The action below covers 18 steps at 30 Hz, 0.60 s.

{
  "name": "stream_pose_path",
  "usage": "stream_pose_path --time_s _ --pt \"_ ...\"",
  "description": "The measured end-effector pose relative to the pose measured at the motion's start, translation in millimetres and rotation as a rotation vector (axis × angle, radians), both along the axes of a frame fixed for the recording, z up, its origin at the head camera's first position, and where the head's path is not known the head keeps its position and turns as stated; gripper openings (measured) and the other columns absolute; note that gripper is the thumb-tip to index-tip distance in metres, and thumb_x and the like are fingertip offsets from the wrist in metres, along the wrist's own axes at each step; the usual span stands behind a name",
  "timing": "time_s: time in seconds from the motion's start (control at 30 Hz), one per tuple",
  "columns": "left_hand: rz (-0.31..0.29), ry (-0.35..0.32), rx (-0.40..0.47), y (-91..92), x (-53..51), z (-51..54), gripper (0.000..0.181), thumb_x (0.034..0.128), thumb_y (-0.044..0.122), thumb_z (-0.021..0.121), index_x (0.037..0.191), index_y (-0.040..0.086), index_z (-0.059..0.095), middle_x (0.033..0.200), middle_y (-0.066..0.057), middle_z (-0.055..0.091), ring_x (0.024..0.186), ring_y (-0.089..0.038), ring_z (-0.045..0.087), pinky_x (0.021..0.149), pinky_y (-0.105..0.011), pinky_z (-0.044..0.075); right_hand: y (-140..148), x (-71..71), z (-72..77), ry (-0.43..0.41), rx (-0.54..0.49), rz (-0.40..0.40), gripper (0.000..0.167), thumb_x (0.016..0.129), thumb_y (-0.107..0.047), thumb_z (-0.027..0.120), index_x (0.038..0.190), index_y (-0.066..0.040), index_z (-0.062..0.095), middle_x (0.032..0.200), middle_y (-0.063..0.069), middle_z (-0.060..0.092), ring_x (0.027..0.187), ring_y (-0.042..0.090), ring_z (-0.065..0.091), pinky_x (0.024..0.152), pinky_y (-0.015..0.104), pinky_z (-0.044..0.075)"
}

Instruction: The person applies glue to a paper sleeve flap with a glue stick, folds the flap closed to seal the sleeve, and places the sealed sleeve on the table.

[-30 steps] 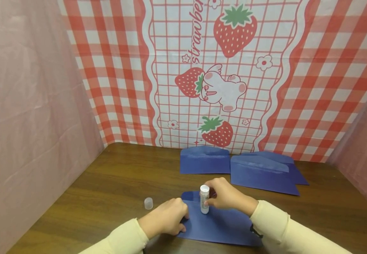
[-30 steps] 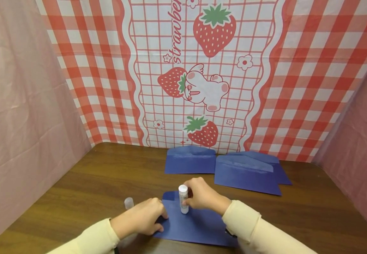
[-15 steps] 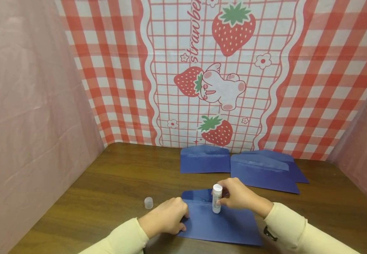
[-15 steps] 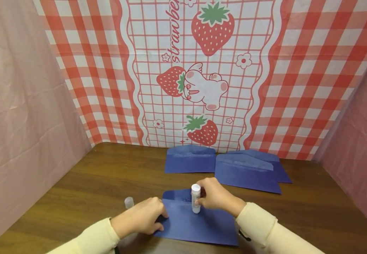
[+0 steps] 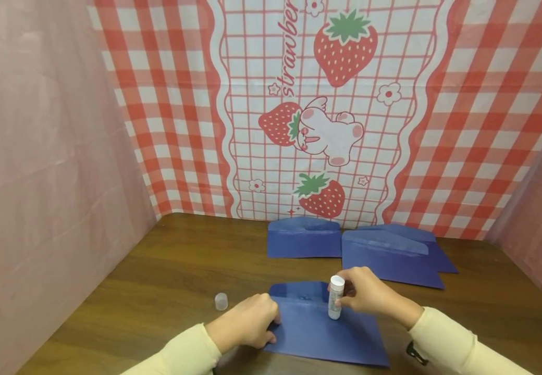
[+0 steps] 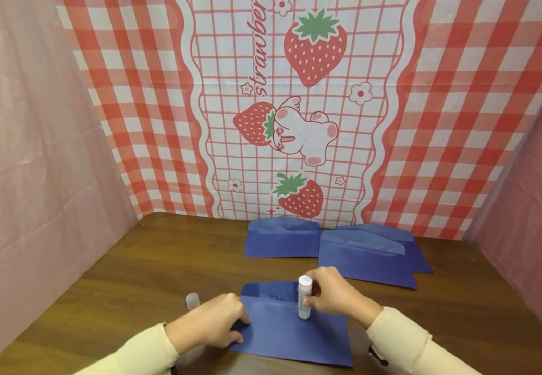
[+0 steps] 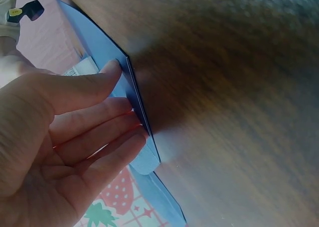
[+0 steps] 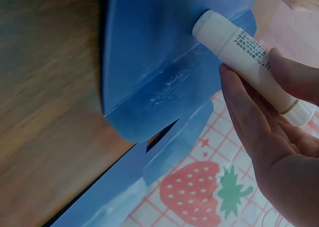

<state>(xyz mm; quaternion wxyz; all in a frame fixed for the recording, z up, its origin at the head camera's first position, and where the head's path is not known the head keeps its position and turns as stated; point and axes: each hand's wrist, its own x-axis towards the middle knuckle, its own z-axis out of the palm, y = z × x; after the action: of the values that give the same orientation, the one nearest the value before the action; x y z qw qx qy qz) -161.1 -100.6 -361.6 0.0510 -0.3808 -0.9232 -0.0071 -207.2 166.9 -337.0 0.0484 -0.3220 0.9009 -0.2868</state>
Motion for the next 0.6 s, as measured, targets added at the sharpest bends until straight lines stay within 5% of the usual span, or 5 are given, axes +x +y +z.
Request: stream_pose_path --time_s 0.6 --pt "-0.014 0.037 -0.013 0.5 0.2 -1.1 0.021 0.067 0.029 0.084 0.085 0.019 0.077 0.079 0.008 0.075 0.075 -0.006 0.068 0.069 -0.016 0.055 30.2 3.8 1.4 0.01 0.022 -0.049 0.019 0.075 -0.008 0.079 0.091 -0.007 0.068 0.087 0.001 0.073 0.077 0.003 0.066 0.064 0.016 0.054"
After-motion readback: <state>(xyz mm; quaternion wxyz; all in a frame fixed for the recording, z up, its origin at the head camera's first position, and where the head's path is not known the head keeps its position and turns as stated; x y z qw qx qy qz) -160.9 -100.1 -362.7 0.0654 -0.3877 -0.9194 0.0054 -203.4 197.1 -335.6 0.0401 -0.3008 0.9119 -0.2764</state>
